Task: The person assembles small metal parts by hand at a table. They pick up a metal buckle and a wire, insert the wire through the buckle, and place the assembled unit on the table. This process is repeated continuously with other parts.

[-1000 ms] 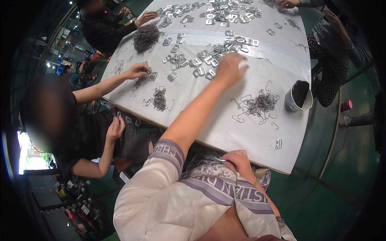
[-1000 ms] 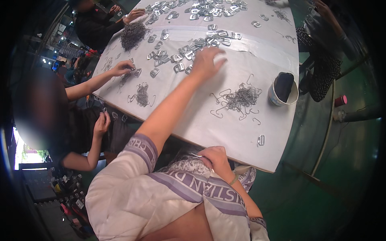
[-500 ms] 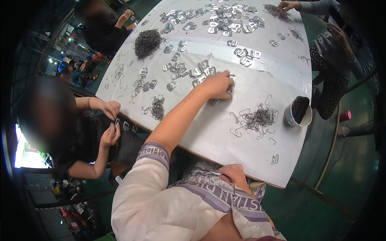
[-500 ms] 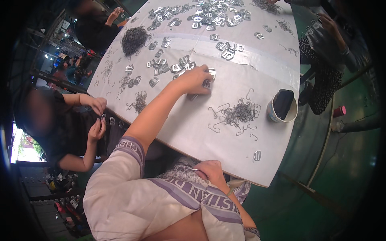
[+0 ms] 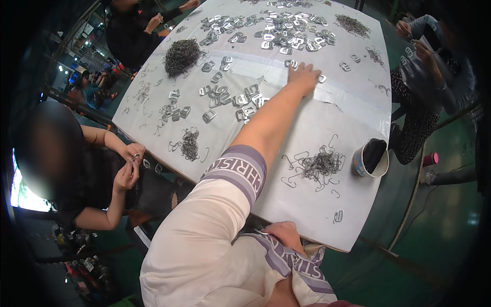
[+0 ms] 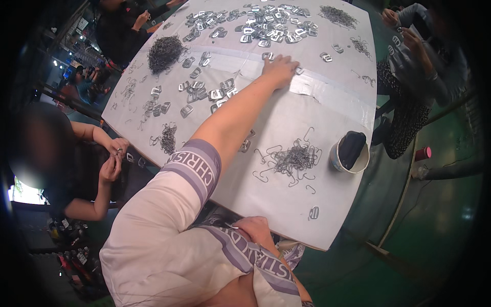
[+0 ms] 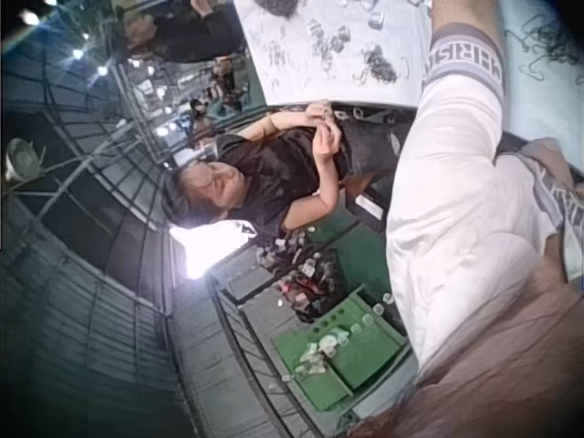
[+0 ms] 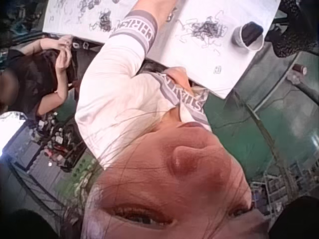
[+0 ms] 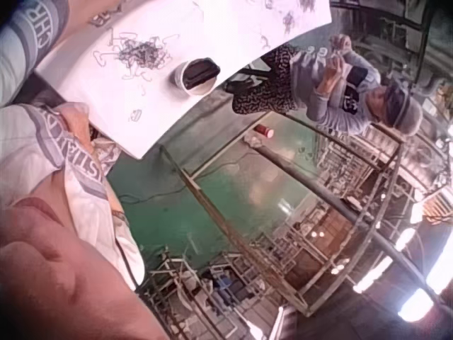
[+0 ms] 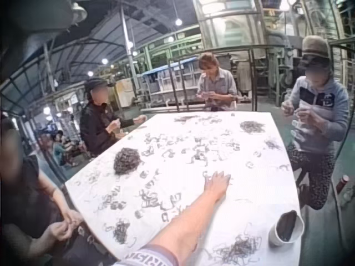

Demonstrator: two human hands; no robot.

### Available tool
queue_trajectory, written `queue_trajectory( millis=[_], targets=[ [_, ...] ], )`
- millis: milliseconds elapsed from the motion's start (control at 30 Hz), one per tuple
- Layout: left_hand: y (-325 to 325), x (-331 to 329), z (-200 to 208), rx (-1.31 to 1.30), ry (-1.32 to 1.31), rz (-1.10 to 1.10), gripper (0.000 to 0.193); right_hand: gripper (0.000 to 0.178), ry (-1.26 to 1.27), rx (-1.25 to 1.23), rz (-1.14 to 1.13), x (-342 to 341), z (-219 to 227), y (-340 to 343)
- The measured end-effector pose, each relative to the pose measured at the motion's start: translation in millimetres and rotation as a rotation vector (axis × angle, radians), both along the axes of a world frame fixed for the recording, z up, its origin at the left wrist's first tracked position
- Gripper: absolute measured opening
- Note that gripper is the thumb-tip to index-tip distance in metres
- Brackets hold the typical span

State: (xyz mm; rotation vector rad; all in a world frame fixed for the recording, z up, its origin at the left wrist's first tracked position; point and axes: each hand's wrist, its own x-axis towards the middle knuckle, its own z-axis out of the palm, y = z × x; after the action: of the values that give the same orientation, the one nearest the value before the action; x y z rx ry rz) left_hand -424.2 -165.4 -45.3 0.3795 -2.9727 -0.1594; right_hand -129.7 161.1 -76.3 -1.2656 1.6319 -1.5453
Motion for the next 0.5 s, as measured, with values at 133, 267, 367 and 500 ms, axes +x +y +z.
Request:
queue_trajectory(
  millis=[133, 267, 367, 500],
  targets=[
    [-25.7, 5.4, -5.3, 0.085, 0.06, 0.213, 0.045, 0.019, 0.081, 0.079, -0.029, -3.8, 13.4, 2.6],
    [-55.1, 45.2, -1.3, 0.185, 0.047, 0.087, 0.051, 0.017, 0.098, 0.1, -0.021, 2.6, 4.7, 3.6],
    [-48.6, 81.7, 1.7, 0.107, 0.053, -0.073, 0.043, 0.016, 0.131, 0.1, -0.08, 0.2, 22.5, -1.3],
    [-25.1, 155.7, 22.3, 0.061, -0.015, -0.257, 0.034, 0.019, 0.149, 0.078, -0.135, 3.2, 26.8, -2.1]
  ],
)
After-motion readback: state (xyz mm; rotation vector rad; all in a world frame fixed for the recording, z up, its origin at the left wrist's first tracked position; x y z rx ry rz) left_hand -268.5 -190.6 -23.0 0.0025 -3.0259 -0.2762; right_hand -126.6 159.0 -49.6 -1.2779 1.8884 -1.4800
